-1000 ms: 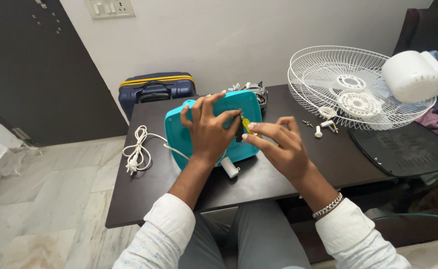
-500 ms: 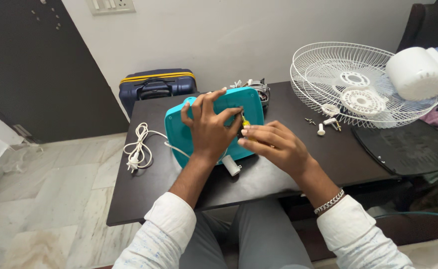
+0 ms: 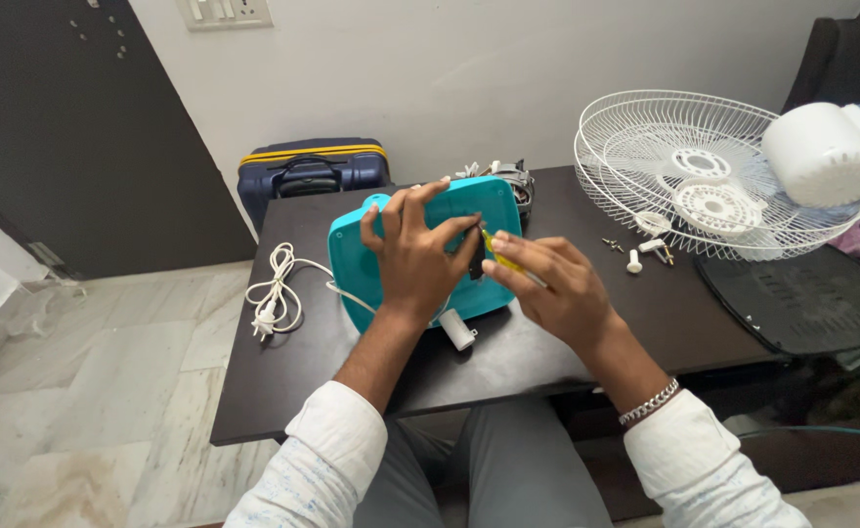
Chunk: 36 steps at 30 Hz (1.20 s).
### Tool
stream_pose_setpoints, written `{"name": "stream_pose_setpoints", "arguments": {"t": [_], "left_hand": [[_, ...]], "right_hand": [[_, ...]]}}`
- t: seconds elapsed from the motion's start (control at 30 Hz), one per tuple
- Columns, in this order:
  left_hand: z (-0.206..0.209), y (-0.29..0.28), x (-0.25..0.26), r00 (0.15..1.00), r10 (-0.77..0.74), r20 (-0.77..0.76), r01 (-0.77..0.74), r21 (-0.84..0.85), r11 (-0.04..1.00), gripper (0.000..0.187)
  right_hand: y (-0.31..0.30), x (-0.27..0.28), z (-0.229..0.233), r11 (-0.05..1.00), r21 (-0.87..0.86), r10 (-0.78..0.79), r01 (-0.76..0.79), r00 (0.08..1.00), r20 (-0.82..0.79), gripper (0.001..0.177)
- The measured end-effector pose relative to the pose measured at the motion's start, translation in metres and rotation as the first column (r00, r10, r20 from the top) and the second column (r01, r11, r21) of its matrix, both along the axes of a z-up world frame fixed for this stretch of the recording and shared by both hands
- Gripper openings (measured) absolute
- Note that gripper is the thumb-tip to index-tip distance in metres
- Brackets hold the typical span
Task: The person uses a screwdriver to adjust screws and components inside a teal plastic housing. They connect wires to a small white cylindrical component and continue tightening screws on the housing.
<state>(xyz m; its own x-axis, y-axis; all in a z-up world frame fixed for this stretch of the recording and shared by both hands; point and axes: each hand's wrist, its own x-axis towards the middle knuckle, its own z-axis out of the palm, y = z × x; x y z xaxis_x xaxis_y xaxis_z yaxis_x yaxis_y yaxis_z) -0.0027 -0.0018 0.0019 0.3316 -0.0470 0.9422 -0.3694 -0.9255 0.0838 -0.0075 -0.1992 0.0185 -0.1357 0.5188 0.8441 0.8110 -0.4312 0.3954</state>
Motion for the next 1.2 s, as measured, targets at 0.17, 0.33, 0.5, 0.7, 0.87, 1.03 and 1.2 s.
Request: {"name": "stream_pose_setpoints", "arguments": {"t": [0.17, 0.33, 0.5, 0.7, 0.87, 1.03, 1.2], "left_hand": [[-0.001, -0.001, 0.001, 1.0, -0.001, 0.01, 0.001, -0.004, 1.0, 0.009], [-0.001, -0.001, 0.001, 1.0, 0.008, -0.001, -0.008, 0.002, 1.0, 0.011], [0.0, 0.0, 0.002, 1.0, 0.024, -0.02, -0.024, 0.013, 1.0, 0.017], [0.001, 0.002, 0.0, 1.0, 0.014, -0.014, -0.013, 0.015, 1.0, 0.021], [0.001, 0.003, 0.001, 1.0, -0.007, 0.008, 0.007, 0.014, 1.0, 0.014], [0.002, 0.003, 0.001, 1.0, -0.03, 0.005, 0.03, 0.006, 1.0, 0.012], [0.001, 0.004, 0.002, 0.999, -0.045, -0.002, 0.045, 0.007, 0.999, 0.013]], "right_hand": [[-0.003, 0.0, -0.005, 0.99, -0.063, 0.117, -0.124, 0.988, -0.105, 0.03], [-0.005, -0.003, -0.007, 0.993, -0.004, 0.116, -0.117, 0.985, -0.13, 0.026], [-0.003, 0.0, -0.009, 0.995, 0.083, 0.06, -0.05, 0.99, -0.128, 0.023], [-0.007, 0.01, -0.008, 0.999, 0.009, 0.034, -0.033, 0.991, -0.129, 0.033], [-0.009, 0.007, -0.008, 0.993, -0.023, 0.116, -0.12, 0.984, -0.134, 0.03], [-0.005, 0.0, -0.004, 0.994, 0.064, 0.093, -0.084, 0.984, -0.154, 0.025], [0.002, -0.007, 0.0, 0.992, 0.116, 0.07, -0.047, 0.978, -0.199, 0.022]]}}
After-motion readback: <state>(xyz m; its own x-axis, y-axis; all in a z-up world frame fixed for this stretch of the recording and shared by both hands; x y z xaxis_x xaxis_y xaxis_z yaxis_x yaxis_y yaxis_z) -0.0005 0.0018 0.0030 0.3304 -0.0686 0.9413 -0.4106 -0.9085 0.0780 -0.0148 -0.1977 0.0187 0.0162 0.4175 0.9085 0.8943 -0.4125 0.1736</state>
